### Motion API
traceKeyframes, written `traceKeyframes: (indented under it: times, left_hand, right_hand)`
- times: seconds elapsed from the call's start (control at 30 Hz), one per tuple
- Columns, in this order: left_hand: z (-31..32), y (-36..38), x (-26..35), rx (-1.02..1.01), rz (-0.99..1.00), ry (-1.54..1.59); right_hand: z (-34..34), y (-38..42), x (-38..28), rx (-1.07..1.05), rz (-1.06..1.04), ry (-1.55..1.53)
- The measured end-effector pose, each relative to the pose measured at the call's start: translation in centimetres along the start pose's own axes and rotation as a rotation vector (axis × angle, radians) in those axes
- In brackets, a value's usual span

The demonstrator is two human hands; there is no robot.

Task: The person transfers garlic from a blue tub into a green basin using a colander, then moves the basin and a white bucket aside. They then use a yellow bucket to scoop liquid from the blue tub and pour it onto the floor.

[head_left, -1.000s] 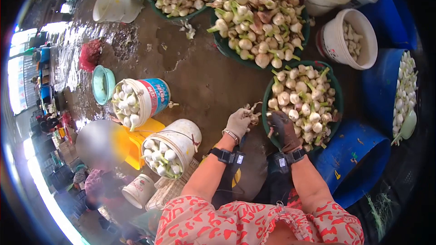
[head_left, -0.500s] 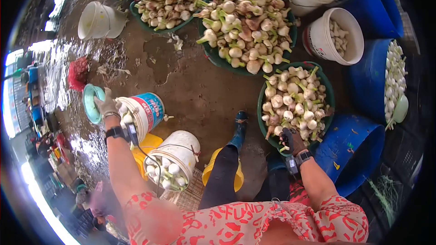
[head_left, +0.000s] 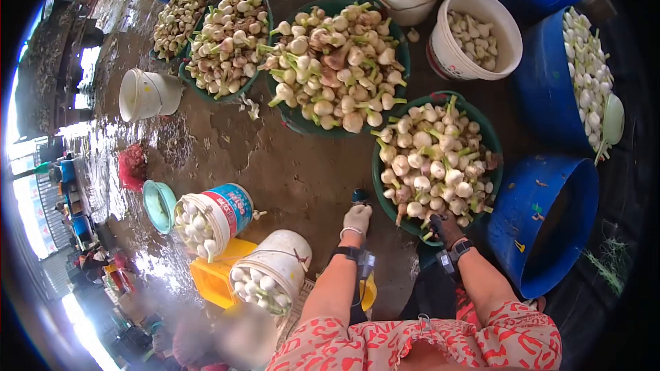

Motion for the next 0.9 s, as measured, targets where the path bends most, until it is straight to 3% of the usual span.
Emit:
traceKeyframes:
  times: [0.1,0.2,0.33,0.5,0.57,0.7,0.77,0.9]
  left_hand:
    - [4.5,1.8,-0.1,-0.043,-0.013,-0.013]
    - [6.2,1.2,-2.0,-0.067,-0.040,-0.090]
    - [5.2,1.8,-4.0,-0.002,-0.115,0.003]
    - [3.0,1.5,-5.5,0.030,-0.174,0.032]
    - [2.0,1.0,-5.9,0.009,-0.198,-0.026]
    - [-2.8,-1.4,-5.8,-0.017,-0.209,0.061]
    - [-7.2,-3.5,-5.4,0.008,-0.141,0.079]
    - [-19.3,-7.6,-4.7,0.104,-0.028,0.222]
  right_hand:
    - [-4.1,1.5,0.5,-0.040,-0.004,0.152]
    - [-8.5,1.8,2.0,0.087,0.034,0.021]
    - [-15.0,3.5,2.4,0.188,0.063,0.069]
    - [-21.5,3.0,8.6,0.219,0.196,0.047]
    - [-23.8,2.6,12.9,0.153,0.355,-0.119]
    - [-18.2,5.8,9.1,0.290,0.390,0.125]
    - [-14.1,5.5,6.7,0.216,0.367,0.295]
    - [-0.2,4.6,-4.4,0.112,0.194,0.391]
Point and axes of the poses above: each hand's wrist, its own y-axis away from the middle knuckle, its own z-axis out of the palm, x = y × z, the point moved 4 cm from there along -y, towards the middle knuckle, and after that the axes turned 6 degrees about -z, right-handed, at the moved point
